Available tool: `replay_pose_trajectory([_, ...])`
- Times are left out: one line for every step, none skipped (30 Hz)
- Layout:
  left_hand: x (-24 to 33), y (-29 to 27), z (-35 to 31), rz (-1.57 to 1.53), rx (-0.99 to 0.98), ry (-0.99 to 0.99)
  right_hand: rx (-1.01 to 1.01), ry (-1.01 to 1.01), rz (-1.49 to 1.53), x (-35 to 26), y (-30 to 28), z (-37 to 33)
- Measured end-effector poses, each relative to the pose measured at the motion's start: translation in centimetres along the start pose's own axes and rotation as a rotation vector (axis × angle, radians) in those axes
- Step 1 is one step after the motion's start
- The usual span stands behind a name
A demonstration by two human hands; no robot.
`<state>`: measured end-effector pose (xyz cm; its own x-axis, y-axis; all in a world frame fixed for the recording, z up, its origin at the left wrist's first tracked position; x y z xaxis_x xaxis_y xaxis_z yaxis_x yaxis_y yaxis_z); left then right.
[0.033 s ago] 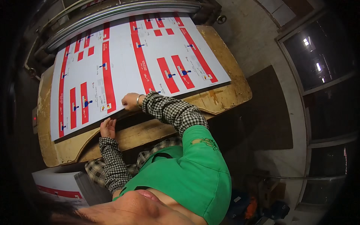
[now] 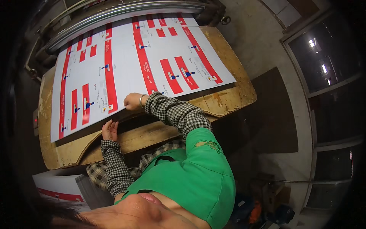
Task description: The person repeatedly picks up large printed sheets from a conveyor belt and stacks them on a wooden pallet. The sheets feature red and white graphics. The person handles the sheets by hand, aligning them as they build a stack.
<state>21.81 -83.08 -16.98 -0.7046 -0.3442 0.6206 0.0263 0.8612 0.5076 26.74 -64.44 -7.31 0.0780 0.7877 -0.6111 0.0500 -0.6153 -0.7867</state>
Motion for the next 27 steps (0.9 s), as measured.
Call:
replay_pose_trajectory([-0.2, 0.1, 0.1, 0.005, -0.055, 0.007, 0.038, 0.064, 0.103, 0.5, -0.5, 0.0])
replay_pose_trajectory([-0.5, -0.2, 0.3, 0.025, -0.04, 0.017, 0.221, -0.079, 0.123, -0.7, -2.6, -0.5])
replay_pose_trajectory([-0.3, -0.5, 0.7, 0.012, -0.041, 0.036, 0.234, -0.123, 0.115, -1.0, -3.0, -0.8])
replay_pose_trajectory([-0.5, -0.9, 1.0, -0.034, -0.022, 0.031, 0.29, -0.198, 0.124, -1.7, -3.4, -0.8])
replay_pose_trajectory([-0.6, -0.9, 1.2, -0.103, -0.047, 0.047, 0.363, -0.29, 0.155, -2.4, -3.7, -0.9])
replay_pose_trajectory([-0.8, -1.3, 1.2, -0.087, 0.0, 0.046, 0.313, -0.268, 0.134, -2.2, -2.9, -0.9])
replay_pose_trajectory([-0.9, -1.7, 1.1, -0.088, 0.063, 0.021, 0.309, -0.308, 0.138, -2.5, -2.5, -1.4])
replay_pose_trajectory([-0.7, -1.4, 0.8, 0.008, 0.039, -0.005, 0.303, -0.281, 0.111, -2.4, -2.0, -1.6])
replay_pose_trajectory([-0.6, -1.2, 0.3, 0.099, 0.038, -0.03, 0.314, -0.305, 0.101, -2.9, -1.8, -1.9])
replay_pose_trajectory([-0.3, -0.3, 0.0, 0.052, 0.005, -0.024, 0.282, -0.272, 0.09, -2.8, -1.2, -2.0])
replay_pose_trajectory([0.1, 0.6, -0.3, 0.009, -0.03, -0.003, 0.247, -0.241, 0.074, -2.6, -0.7, -2.1])
replay_pose_trajectory([0.3, 0.8, -0.6, -0.003, -0.016, -0.002, 0.212, -0.187, 0.066, -2.2, -0.1, -2.2])
replay_pose_trajectory([0.5, 0.9, -0.8, -0.014, -0.005, -0.002, 0.198, -0.141, 0.064, -1.5, 0.2, -2.1])
replay_pose_trajectory([0.7, 1.1, -0.9, 0.009, -0.006, 0.006, 0.146, -0.17, 0.039, -1.4, 0.6, -1.8])
replay_pose_trajectory([0.7, 1.2, -1.1, 0.02, -0.003, -0.007, 0.116, -0.203, 0.024, -1.3, 0.8, -1.5])
replay_pose_trajectory([0.6, 1.5, -1.2, 0.016, -0.036, -0.028, 0.139, -0.303, 0.013, -1.4, 0.4, -1.4])
replay_pose_trajectory([0.6, 1.9, -1.4, -0.034, -0.068, -0.02, 0.093, -0.147, 0.084, 0.7, 0.7, -0.2])
replay_pose_trajectory([0.2, 1.9, -1.2, -0.008, -0.075, -0.04, 0.085, -0.06, 0.161, 2.4, 0.8, 1.0])
replay_pose_trajectory([-0.4, 1.7, -1.2, -0.001, -0.082, -0.055, 0.063, 0.058, 0.228, 4.4, 1.3, 1.4])
replay_pose_trajectory([-1.3, 1.7, -1.1, 0.017, -0.069, -0.08, 0.191, 0.202, 0.14, 6.7, 0.4, 1.6])
replay_pose_trajectory([-1.7, 1.7, -0.9, -0.005, -0.056, -0.063, 0.32, 0.309, 0.039, 8.2, -0.7, 2.3])
replay_pose_trajectory([-2.1, 2.1, -0.9, 0.039, -0.065, -0.059, 0.424, 0.407, 0.041, 9.1, -1.4, 2.7])
replay_pose_trajectory([-2.9, 1.3, -1.0, 0.067, -0.037, -0.087, 0.531, 0.499, 0.05, 9.9, -0.9, 2.4])
replay_pose_trajectory([-2.7, 1.5, -1.5, 0.087, -0.088, -0.069, 0.471, 0.445, 0.163, 9.3, 0.7, 3.5])
replay_pose_trajectory([-3.2, 0.8, -2.3, 0.127, -0.093, -0.116, 0.416, 0.499, 0.265, 9.1, 2.9, 4.4])
replay_pose_trajectory([-3.2, -0.4, -3.8, 0.066, -0.138, -0.147, 0.35, 0.324, 0.292, 6.5, 5.1, 5.9])
replay_pose_trajectory([-2.9, -1.3, -5.2, 0.022, -0.191, -0.183, 0.309, 0.218, 0.31, 4.1, 6.7, 6.3])
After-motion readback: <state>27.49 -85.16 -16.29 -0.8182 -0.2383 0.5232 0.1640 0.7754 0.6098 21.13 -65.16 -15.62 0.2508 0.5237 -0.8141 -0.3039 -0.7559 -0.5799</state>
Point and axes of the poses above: each hand's wrist, its own z-axis towards the middle knuckle, its own y-axis out of the palm, x = y × z, the point moved 9 cm from there along z, towards the middle knuckle, and after that the axes turned 8 degrees about x, right-handed, at the moved point
